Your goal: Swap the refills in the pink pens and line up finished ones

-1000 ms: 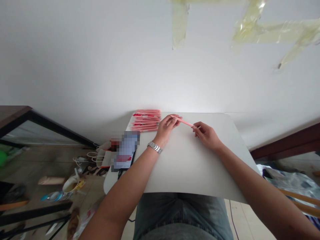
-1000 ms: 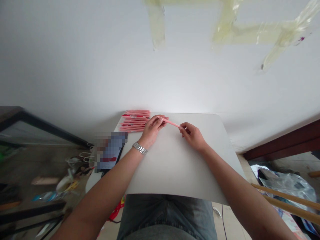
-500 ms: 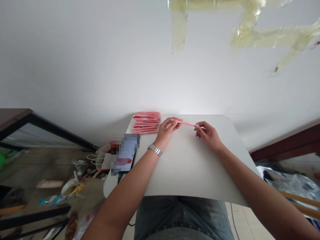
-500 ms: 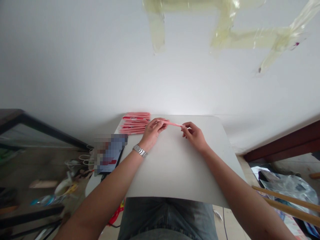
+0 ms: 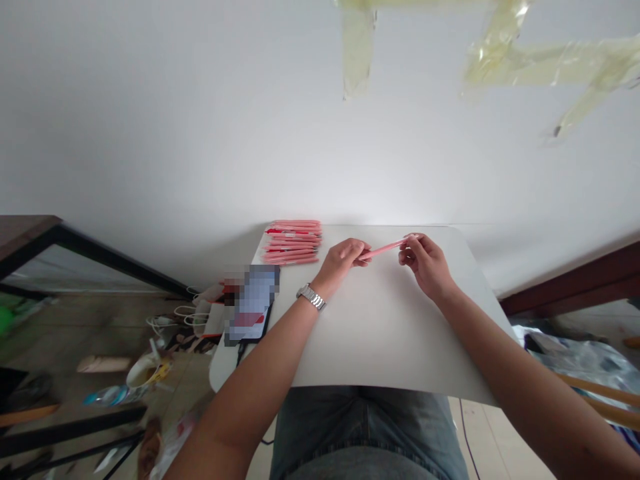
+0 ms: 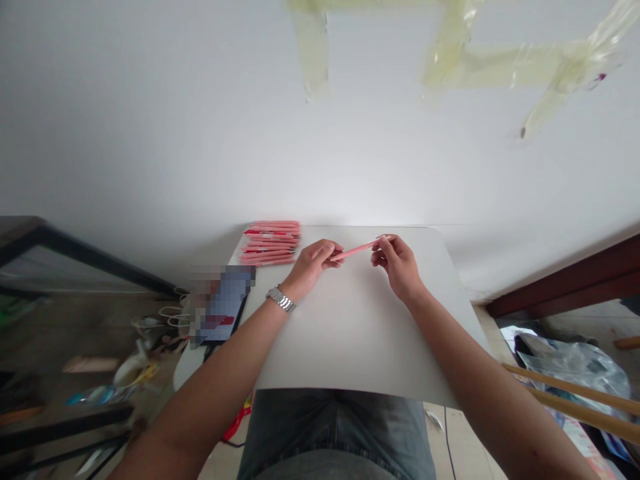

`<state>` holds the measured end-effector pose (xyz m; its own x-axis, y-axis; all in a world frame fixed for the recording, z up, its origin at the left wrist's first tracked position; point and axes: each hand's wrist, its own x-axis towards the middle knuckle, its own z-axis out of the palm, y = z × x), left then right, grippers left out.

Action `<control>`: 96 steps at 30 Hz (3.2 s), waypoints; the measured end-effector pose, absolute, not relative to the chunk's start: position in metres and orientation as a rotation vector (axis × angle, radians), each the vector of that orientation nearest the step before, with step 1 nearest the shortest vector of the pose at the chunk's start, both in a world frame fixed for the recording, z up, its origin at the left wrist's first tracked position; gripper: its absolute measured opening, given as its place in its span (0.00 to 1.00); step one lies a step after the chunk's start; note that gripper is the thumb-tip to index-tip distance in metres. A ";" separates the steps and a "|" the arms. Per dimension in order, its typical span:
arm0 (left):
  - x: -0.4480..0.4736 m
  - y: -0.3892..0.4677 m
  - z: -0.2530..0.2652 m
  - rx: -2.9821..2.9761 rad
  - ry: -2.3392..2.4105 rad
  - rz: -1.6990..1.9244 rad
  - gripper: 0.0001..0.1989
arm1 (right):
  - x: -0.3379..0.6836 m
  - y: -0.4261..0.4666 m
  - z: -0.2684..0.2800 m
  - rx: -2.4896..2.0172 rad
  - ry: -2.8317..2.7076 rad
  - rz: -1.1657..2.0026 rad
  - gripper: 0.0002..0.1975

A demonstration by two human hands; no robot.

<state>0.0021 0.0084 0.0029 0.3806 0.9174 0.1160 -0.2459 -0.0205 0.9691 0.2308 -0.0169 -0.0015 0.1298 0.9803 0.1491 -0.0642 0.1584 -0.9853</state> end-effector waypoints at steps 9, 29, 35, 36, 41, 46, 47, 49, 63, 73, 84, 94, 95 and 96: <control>0.006 -0.001 0.012 1.556 0.630 0.866 0.18 | 0.223 -0.018 -0.002 -1.091 -1.250 1.121 0.21; 0.012 -0.001 0.002 1.368 0.653 0.781 0.20 | 0.209 -0.019 -0.008 -1.031 -1.325 1.130 0.27; 0.013 -0.002 0.002 1.354 0.650 0.766 0.22 | 0.210 -0.020 -0.007 -1.024 -1.364 1.153 0.28; 0.013 -0.002 0.002 1.355 0.650 0.767 0.22 | 0.211 -0.020 -0.007 -1.026 -1.367 1.152 0.28; 0.013 -0.002 0.001 1.395 0.654 0.768 0.20 | 0.211 -0.020 -0.006 -1.038 -1.376 1.134 0.26; 0.012 -0.001 0.001 1.403 0.644 0.762 0.19 | 0.209 -0.020 -0.006 -1.049 -1.370 1.112 0.26; 0.012 -0.001 0.000 1.402 0.644 0.762 0.19 | 0.209 -0.019 -0.006 -1.048 -1.371 1.109 0.26; 0.012 -0.001 0.000 1.401 0.646 0.763 0.19 | 0.209 -0.019 -0.008 -1.043 -1.375 1.102 0.25; 0.013 -0.002 0.001 1.416 0.675 0.804 0.20 | 0.208 -0.020 -0.005 -1.071 -1.334 1.062 0.26; 0.013 0.000 0.000 1.431 0.658 0.758 0.21 | 0.210 -0.019 -0.008 -1.063 -1.286 1.061 0.25; 0.011 0.000 -0.001 1.419 0.645 0.760 0.20 | 0.210 -0.019 -0.007 -1.086 -1.308 1.048 0.27; 0.012 -0.001 0.001 1.416 0.647 0.768 0.20 | 0.210 -0.018 -0.009 -1.060 -1.291 1.068 0.24; 0.012 -0.001 0.001 1.415 0.647 0.769 0.20 | 0.210 -0.018 -0.009 -1.062 -1.289 1.069 0.25; 0.012 -0.001 0.001 1.414 0.648 0.769 0.20 | 0.210 -0.018 -0.009 -1.063 -1.288 1.070 0.25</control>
<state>0.0117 -0.0009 0.0015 0.6096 0.7910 0.0519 -0.0831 -0.0014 0.9965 0.2103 -0.0177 -0.0090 0.0017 0.9818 0.1897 -0.0068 0.1897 -0.9818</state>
